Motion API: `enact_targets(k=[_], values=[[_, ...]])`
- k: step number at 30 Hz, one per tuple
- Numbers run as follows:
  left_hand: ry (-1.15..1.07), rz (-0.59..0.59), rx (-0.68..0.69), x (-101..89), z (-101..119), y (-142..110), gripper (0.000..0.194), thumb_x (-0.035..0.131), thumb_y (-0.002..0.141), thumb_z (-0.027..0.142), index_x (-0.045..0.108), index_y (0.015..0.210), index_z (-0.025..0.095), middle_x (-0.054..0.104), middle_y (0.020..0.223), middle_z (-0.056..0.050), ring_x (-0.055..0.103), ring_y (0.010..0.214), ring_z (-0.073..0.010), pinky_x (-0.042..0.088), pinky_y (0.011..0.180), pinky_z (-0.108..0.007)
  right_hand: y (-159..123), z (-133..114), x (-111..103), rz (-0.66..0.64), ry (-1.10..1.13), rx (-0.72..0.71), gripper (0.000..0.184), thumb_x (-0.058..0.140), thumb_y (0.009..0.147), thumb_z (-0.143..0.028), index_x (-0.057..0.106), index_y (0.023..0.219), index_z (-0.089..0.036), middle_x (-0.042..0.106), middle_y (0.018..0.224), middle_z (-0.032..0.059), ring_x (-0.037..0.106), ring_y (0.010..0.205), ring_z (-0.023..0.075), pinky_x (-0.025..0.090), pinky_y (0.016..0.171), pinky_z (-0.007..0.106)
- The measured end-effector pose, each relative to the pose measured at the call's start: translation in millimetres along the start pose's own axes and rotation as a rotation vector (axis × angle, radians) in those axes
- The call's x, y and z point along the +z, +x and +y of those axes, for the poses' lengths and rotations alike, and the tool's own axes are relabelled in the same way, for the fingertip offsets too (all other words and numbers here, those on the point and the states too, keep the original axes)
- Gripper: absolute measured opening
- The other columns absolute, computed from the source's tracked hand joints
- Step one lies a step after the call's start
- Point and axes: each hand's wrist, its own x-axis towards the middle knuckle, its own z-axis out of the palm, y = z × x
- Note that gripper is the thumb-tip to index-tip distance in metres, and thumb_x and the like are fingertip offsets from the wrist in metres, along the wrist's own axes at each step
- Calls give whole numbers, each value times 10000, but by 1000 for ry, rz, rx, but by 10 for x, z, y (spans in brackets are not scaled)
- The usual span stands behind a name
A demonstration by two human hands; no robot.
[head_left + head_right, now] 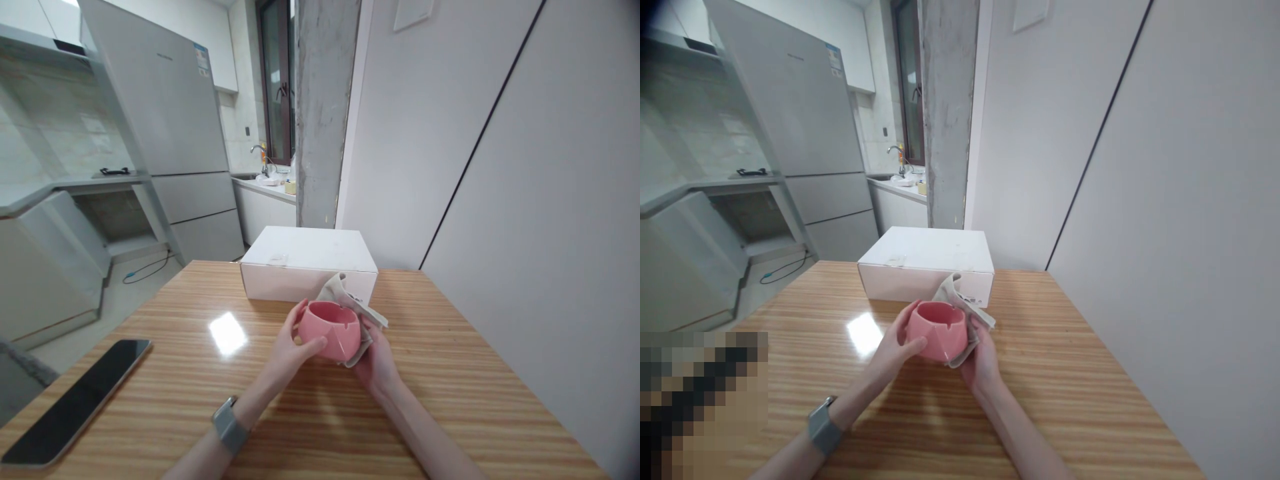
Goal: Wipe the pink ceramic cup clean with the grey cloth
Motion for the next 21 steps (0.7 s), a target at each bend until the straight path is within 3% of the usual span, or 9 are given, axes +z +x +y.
enact_targets(k=[3, 10, 16, 18, 21], values=[[-61, -101, -36, -66, -4, 60, 669, 776, 603, 346, 539, 1198, 152, 604, 1210, -139, 551, 1121, -290, 445, 936, -385, -27, 9, 56, -28, -5, 1, 343, 587, 794, -438, 688, 1011, -192, 724, 1026, 56, 636, 1033, 262, 476, 926, 423], [33, 213, 53, 33, 56, 32, 700, 806, 514, 306, 487, 1125, 183, 618, 1090, -101, 609, 958, -242, 501, 798, -331, -86, 8, 76, 35, 10, 77, 309, 585, 796, -408, 690, 1006, -208, 732, 1001, 41, 667, 960, 254, 509, 875, 414], [130, 392, 52, 23, 15, 37, 700, 819, 563, 332, 438, 1132, 189, 537, 1149, -96, 571, 1005, -221, 488, 835, -334, -139, 80, 113, 96, 53, 83, 279, 630, 761, -363, 694, 1007, -248, 718, 1049, 17, 654, 999, 251, 512, 879, 414], [147, 360, 40, 9, -20, 33, 668, 793, 616, 353, 438, 1152, 173, 533, 1158, -105, 564, 1025, -221, 479, 865, -347, -121, 100, 113, 75, 56, 65, 333, 649, 741, -369, 679, 1049, -247, 706, 1085, 26, 644, 1018, 264, 515, 867, 435], [97, 222, 42, 14, -31, 1, 492, 639, 785, 413, 479, 1175, 158, 547, 1177, -117, 556, 1070, -222, 460, 908, -356, -61, 81, 72, 66, 50, 33, 350, 638, 739, -413, 682, 1038, -237, 710, 1072, 39, 640, 1017, 275, 520, 845, 451]])
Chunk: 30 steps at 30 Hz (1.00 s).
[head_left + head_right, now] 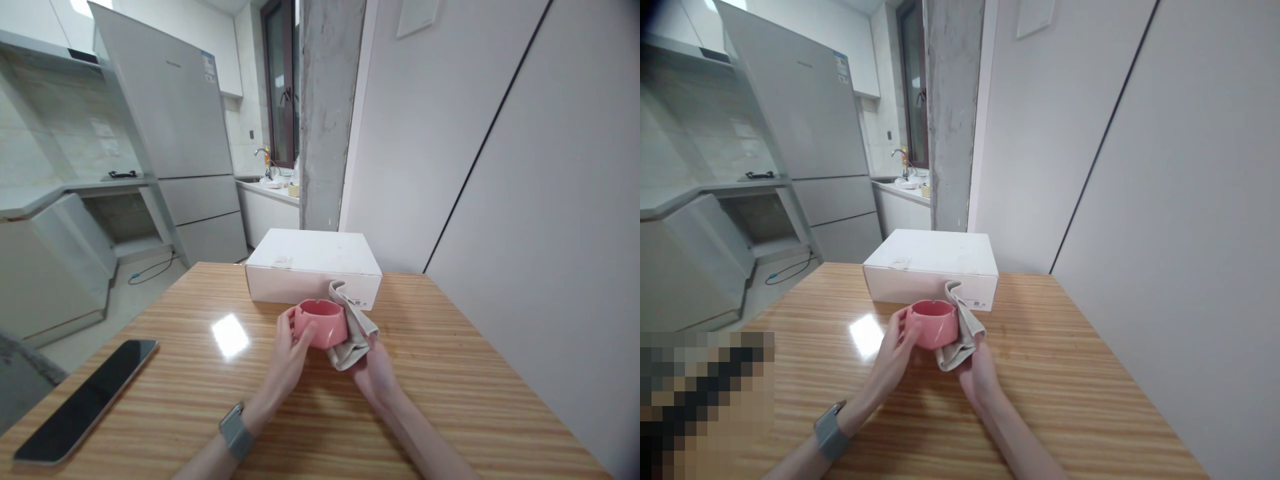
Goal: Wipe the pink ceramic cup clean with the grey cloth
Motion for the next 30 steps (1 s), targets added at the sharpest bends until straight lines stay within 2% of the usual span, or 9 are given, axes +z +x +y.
enact_targets(k=[2, 6, 8, 10, 13, 18, 25, 28, 30], values=[[-8, -66, 33, 8, 25, -30, 425, 577, 831, 423, 523, 1167, 170, 551, 1187, -114, 566, 1070, -222, 466, 903, -351, 41, -43, -30, 21, 5, -23, 310, 636, 738, -402, 696, 992, -235, 728, 1013, 36, 650, 989, 262, 523, 837, 428], [137, -50, 91, 7, 71, -39, 558, 750, 680, 354, 541, 1172, 192, 544, 1194, -111, 594, 1001, -230, 480, 881, -362, 56, -114, -36, 5, 20, -13, 257, 639, 737, -347, 707, 954, -228, 739, 965, 27, 667, 939, 236, 522, 838, 381], [93, -100, 10, -24, 76, 0, 721, 793, 616, 304, 479, 1257, 200, 539, 1242, -125, 588, 1035, -249, 477, 893, -377, 35, -118, -13, -9, 19, 9, 247, 645, 734, -353, 712, 931, -220, 739, 966, 30, 669, 933, 241, 521, 840, 382], [-27, -219, -98, -70, 80, 56, 843, 816, 563, 258, 431, 1310, 199, 547, 1278, -131, 566, 1104, -268, 466, 922, -380, 12, -105, 13, -13, 13, 19, 247, 669, 718, -357, 716, 910, -208, 743, 947, 35, 668, 931, 246, 519, 846, 381], [-121, -338, -169, -129, 104, 127, 780, 827, 521, 231, 516, 1234, 170, 618, 1212, -121, 567, 1115, -282, 459, 932, -371, -13, -82, 36, -19, 4, 3, 284, 717, 684, -355, 715, 924, -203, 744, 944, 32, 671, 912, 234, 524, 822, 347], [-79, -203, -175, -98, 152, 131, 675, 819, 528, 254, 563, 1144, 148, 670, 1099, -116, 613, 1012, -277, 500, 837, -361, -51, -74, 47, -39, 44, 41, 305, 714, 692, -352, 708, 966, -219, 741, 958, 20, 673, 884, 209, 533, 788, 318], [95, 66, -45, -32, 120, 85, 767, 846, 494, 274, 482, 1160, 168, 606, 1147, -112, 601, 1025, -246, 493, 873, -369, -144, 12, 97, 123, 72, 88, 291, 676, 725, -291, 695, 1007, -221, 749, 901, 12, 684, 847, 210, 538, 803, 345], [168, 112, -1, -74, 59, 95, 834, 864, 466, 304, 472, 1192, 181, 568, 1202, -116, 568, 1090, -263, 469, 919, -391, -169, 93, 86, 133, 70, 103, 307, 687, 719, -265, 687, 1021, -213, 750, 878, 9, 686, 850, 206, 536, 815, 340], [159, 88, -1, -106, 32, 108, 810, 848, 504, 333, 478, 1208, 181, 567, 1213, -120, 562, 1103, -269, 458, 932, -398, -163, 121, 62, 132, 70, 102, 290, 684, 721, -256, 688, 1008, -211, 750, 857, 5, 688, 851, 204, 538, 813, 340]])
